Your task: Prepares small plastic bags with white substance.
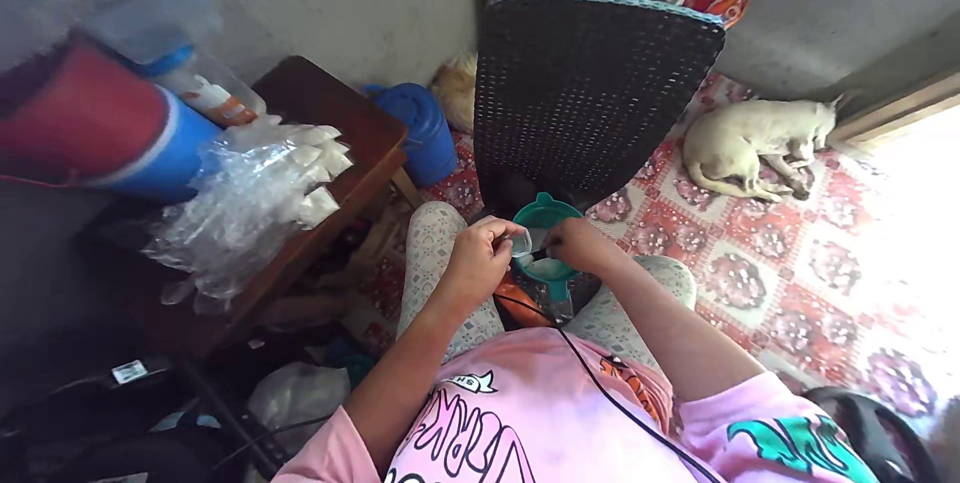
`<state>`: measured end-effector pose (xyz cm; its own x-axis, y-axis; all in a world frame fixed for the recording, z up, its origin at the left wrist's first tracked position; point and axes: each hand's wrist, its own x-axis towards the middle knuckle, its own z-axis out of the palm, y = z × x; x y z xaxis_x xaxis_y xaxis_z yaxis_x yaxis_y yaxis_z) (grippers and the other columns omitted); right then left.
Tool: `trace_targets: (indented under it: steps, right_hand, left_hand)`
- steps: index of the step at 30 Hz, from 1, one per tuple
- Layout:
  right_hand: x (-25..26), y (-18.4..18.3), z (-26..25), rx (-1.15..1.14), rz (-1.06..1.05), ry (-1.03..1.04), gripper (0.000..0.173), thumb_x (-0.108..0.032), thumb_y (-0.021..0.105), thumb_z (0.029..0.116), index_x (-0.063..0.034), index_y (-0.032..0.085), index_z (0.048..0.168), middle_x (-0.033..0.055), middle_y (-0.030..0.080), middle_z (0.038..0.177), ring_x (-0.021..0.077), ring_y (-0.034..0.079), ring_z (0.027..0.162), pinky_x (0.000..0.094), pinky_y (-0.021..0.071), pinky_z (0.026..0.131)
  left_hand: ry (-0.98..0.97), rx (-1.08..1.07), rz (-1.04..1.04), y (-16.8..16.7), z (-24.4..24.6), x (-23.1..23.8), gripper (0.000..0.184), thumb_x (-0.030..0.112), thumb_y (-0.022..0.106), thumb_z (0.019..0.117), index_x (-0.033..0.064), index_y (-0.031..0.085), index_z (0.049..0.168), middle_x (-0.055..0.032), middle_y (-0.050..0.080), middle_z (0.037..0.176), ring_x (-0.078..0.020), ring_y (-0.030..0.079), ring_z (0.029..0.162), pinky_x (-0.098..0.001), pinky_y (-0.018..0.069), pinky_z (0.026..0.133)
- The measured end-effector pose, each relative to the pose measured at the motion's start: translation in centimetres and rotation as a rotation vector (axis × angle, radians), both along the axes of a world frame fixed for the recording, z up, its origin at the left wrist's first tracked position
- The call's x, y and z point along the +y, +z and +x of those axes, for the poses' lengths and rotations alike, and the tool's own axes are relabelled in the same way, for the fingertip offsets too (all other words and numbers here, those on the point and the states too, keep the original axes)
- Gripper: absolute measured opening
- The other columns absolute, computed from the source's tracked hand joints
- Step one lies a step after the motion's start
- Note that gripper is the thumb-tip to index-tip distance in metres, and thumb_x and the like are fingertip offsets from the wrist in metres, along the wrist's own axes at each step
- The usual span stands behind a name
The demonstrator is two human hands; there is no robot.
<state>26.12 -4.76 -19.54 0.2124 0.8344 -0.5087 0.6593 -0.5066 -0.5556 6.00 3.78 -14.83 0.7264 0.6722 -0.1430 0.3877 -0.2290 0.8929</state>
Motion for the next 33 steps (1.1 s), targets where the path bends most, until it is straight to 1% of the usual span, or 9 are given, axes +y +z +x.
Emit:
trace_targets:
  steps: [3,5,7,9,12,16,24,29,33]
  right_hand:
    - [-2.3,2.0,1.1,0.084,0.124,-0.127,0.013,-0.008,0.071,0.0943,-0.0092,0.076,0.106,0.0104,0.073,0.092,0.0246,0.069,0.083,0.0510,0.0564,0.080]
    - [-4.1,3.0,1.8,0.146,0.198,-0.213,0.016,-0.008,0.069,0.0949,-0.0125,0.076,0.109,0.0070,0.071,0.087,0.0202,0.065,0.076,0.0467,0.0547,0.073]
    - [-5.9,3.9,2.4,0.192,0.301,-0.307,0.013,-0.008,0.070,0.0950,-0.0138,0.078,0.104,0.0028,0.073,0.088,0.0148,0.067,0.074,0.0400,0.0566,0.071]
    - [-7.4,4.9,2.3,0.247,0.438,-0.406,0.011,-0.006,0.072,0.0934,-0.0119,0.079,0.099,0.0005,0.075,0.087,0.0103,0.066,0.069,0.0314,0.0562,0.066]
    - [-8.7,6.9,1.5,0.301,0.568,-0.502,0.012,-0.002,0.073,0.0921,-0.0094,0.079,0.100,0.0011,0.076,0.088,0.0093,0.066,0.067,0.0259,0.0563,0.064]
    - [-9.1,7.9,0.1,0.321,0.632,-0.505,0.013,-0.003,0.073,0.0919,-0.0095,0.079,0.102,0.0011,0.076,0.090,0.0092,0.068,0.069,0.0250,0.0580,0.065]
    - [-8.2,6.6,-1.1,0.290,0.634,-0.528,0.011,-0.006,0.073,0.0931,-0.0088,0.078,0.102,0.0014,0.076,0.095,0.0077,0.069,0.076,0.0246,0.0594,0.071]
    - [-8.0,6.0,-1.9,0.204,0.602,-0.477,0.011,-0.011,0.073,0.0937,-0.0111,0.079,0.103,0.0013,0.073,0.099,0.0076,0.070,0.086,0.0264,0.0602,0.079]
    - [-8.1,5.9,-2.4,0.101,0.607,-0.398,0.012,-0.013,0.070,0.0955,-0.0119,0.079,0.105,0.0013,0.071,0.100,0.0061,0.068,0.087,0.0245,0.0589,0.079]
  left_hand:
    - [0.001,0.008,-0.013,0.2,0.4,0.0,0.022,0.000,0.060,0.0987,0.0087,0.073,0.114,-0.0050,0.069,0.113,-0.0124,0.069,0.073,-0.0301,0.0627,0.067]
    - [0.002,0.006,-0.001,0.2,0.8,0.0,0.022,0.001,0.061,0.0983,0.0083,0.074,0.114,-0.0052,0.069,0.114,-0.0127,0.069,0.073,-0.0307,0.0626,0.067]
    - [-0.004,-0.001,0.023,0.0,1.3,0.0,0.022,0.001,0.061,0.0980,0.0080,0.074,0.114,-0.0055,0.069,0.114,-0.0128,0.069,0.073,-0.0312,0.0624,0.067]
    - [-0.015,0.003,0.047,-0.2,1.9,-0.2,0.022,0.001,0.061,0.0974,0.0078,0.074,0.114,-0.0062,0.069,0.114,-0.0133,0.069,0.074,-0.0323,0.0627,0.068]
    - [-0.035,0.027,0.052,-0.3,2.9,-0.6,0.023,0.001,0.060,0.0976,0.0075,0.073,0.115,-0.0073,0.068,0.113,-0.0142,0.069,0.074,-0.0337,0.0630,0.068]
    - [-0.055,0.018,0.066,-0.1,3.8,-1.3,0.024,0.001,0.061,0.0972,0.0076,0.072,0.117,-0.0073,0.068,0.112,-0.0139,0.069,0.074,-0.0337,0.0627,0.069]
    - [-0.055,-0.052,0.099,0.4,4.4,-2.0,0.027,-0.001,0.060,0.0965,0.0043,0.071,0.121,-0.0100,0.067,0.118,-0.0148,0.069,0.075,-0.0328,0.0629,0.067]
    - [-0.055,-0.058,0.073,0.0,4.5,-2.5,0.028,-0.001,0.061,0.0968,0.0039,0.071,0.123,-0.0099,0.066,0.122,-0.0136,0.069,0.075,-0.0305,0.0626,0.068]
    - [-0.064,-0.052,0.037,0.0,4.7,-2.8,0.028,-0.001,0.061,0.0971,0.0035,0.071,0.123,-0.0101,0.065,0.123,-0.0131,0.070,0.077,-0.0296,0.0630,0.069]
